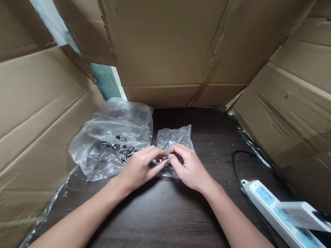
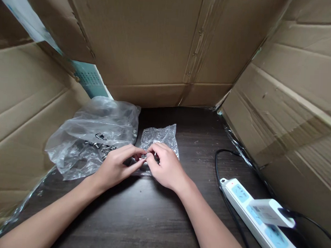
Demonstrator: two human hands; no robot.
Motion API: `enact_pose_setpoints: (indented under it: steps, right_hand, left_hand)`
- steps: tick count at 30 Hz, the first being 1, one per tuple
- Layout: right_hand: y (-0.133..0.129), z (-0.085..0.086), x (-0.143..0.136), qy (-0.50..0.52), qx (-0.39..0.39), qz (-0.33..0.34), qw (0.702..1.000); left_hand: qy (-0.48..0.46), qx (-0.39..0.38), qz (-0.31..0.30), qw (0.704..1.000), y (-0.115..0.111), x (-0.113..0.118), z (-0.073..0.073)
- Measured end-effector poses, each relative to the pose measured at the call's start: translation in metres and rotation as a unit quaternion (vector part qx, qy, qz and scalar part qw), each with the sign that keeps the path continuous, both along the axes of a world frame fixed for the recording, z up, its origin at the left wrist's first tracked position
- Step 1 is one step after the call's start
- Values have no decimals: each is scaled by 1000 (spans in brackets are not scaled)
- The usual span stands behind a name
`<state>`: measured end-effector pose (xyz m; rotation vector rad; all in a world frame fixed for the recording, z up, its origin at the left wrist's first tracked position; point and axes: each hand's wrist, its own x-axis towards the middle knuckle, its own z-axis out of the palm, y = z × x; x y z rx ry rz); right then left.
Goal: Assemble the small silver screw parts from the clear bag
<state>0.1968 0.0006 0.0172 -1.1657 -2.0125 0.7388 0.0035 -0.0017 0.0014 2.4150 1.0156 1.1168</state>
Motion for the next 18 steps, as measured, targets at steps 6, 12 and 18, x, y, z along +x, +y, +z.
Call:
enact_pose_setpoints:
  steps: [6,12,18]
  right_hand:
    - [1,-2,0,1,-7,-3,1000]
    - [2,-3,1,12,-3,-11,1000]
    - [2,-2,0,15,-4,-18,1000]
  left_hand:
    - [1,-7,3,1000,2,0,-3]
    - [-5,-12,10,1000,1,0,-1]
    - [-10,-23,19,1000,1,1,-2]
